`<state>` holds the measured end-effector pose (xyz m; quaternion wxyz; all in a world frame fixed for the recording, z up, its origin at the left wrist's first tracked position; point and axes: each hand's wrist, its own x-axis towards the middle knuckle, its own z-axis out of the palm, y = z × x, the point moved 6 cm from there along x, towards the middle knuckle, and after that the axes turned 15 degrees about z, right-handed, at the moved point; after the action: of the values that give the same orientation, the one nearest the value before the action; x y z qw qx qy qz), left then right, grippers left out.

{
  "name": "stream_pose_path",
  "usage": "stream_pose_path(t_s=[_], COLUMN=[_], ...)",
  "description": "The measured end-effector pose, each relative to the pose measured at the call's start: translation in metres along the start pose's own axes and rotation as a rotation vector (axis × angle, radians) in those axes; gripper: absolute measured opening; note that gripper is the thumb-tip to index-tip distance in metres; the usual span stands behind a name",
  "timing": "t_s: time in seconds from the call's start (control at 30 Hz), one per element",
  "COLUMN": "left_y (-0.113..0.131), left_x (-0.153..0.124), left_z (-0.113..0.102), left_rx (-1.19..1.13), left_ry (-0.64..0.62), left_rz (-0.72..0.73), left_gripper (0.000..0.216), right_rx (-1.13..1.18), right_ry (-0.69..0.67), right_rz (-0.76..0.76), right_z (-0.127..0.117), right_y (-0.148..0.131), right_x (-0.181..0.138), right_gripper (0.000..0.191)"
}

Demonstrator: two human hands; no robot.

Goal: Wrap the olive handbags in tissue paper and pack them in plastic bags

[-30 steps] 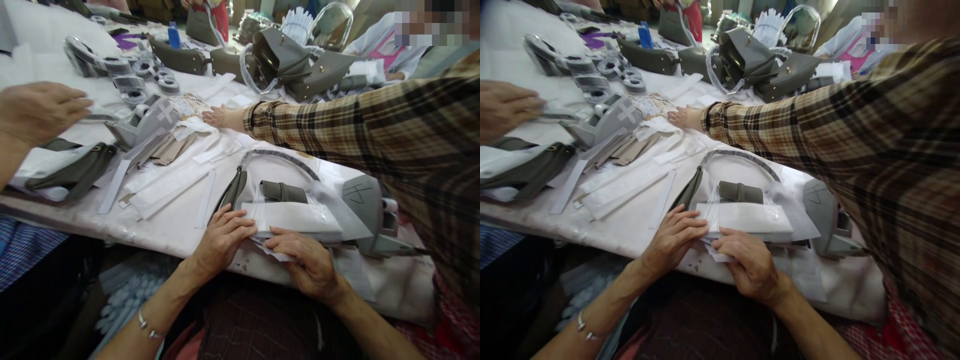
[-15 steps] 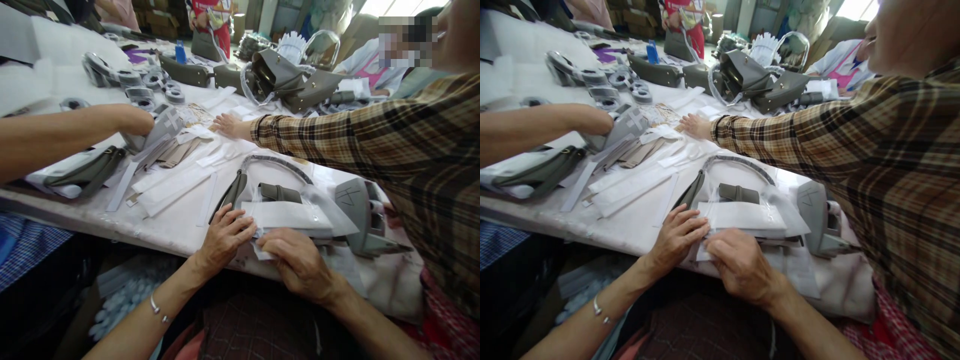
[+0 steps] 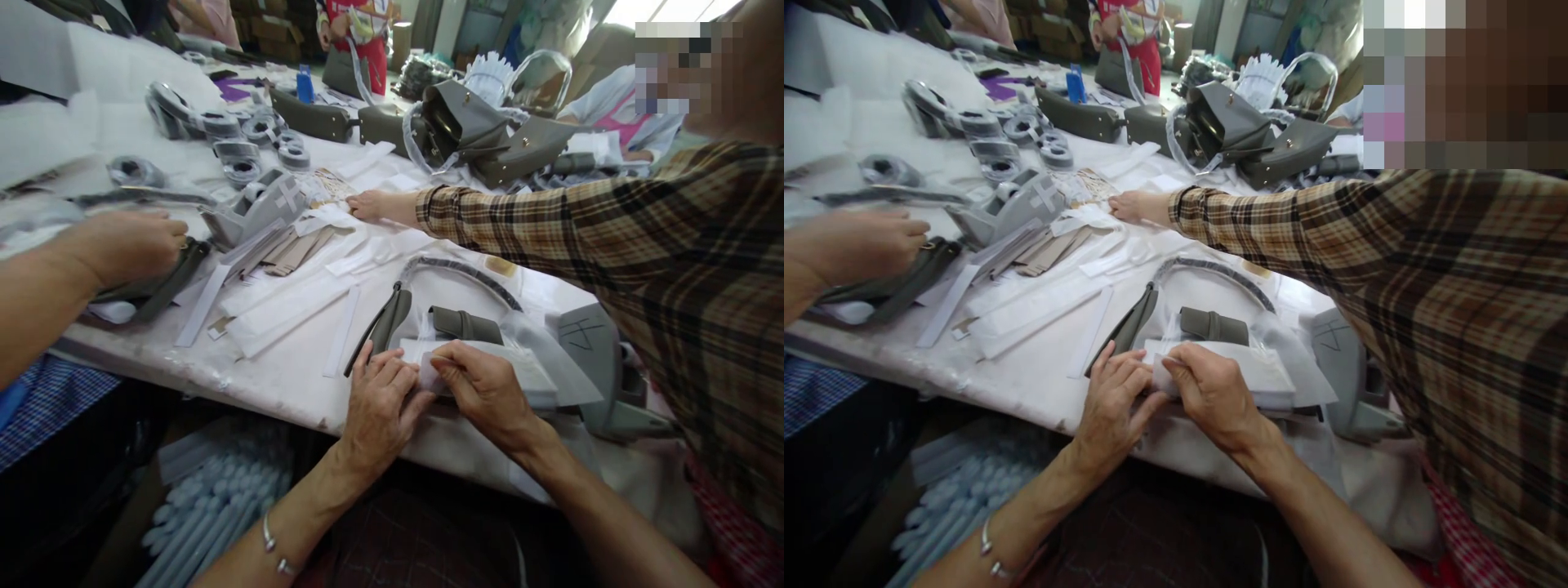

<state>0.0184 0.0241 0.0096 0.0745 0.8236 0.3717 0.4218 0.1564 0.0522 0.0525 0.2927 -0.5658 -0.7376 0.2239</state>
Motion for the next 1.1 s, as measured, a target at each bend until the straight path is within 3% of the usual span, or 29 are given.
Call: stream_pose_path(t_s=[0.2,0.43,0.6,0.7,0.87,0.97,1.1], left_y=[-0.001,-0.004,-0.007,0.002,0.033,0.036,0.033], left_x=[0.007,0.013,0.016,0.019,0.016,0.009,0.006], left_z=[0.009,0.010,0.007,0.005,0.010,0.020,0.024], left_rx=[0.116,0.189,0.215,0.257,0.290,0.356,0.417], left_ry=[0.054,0.016,-0.014,-0.056,-0.105,-0.197,-0.231], left_rz=[-0.018,-0.025,-0.017,0.043,0.246,0.259,0.270], left_gripper=[0.014,0.018,0.017,0.013,0.027,0.031,0.032], right_rx=[-0.064,-0.068,-0.067,-0.068,-0.071,-0.135,-0.269], right_ry=[0.023,-0.078,-0.072,-0.072,-0.080,-0.074,-0.139], right_rz=[-0.014,0.241,0.325,0.332,0.314,0.313,0.363], right_z=[0.004,0.016,0.016,0.016,0.019,0.020,0.021], right_y=[0.013,0.034,0.037,0.039,0.043,0.045,0.044], right_x=[0.019,0.028,0.029,0.029,0.030,0.032,0.042], right_gripper=[0.011,0.011,0.013,0.014,0.014,0.014,0.012])
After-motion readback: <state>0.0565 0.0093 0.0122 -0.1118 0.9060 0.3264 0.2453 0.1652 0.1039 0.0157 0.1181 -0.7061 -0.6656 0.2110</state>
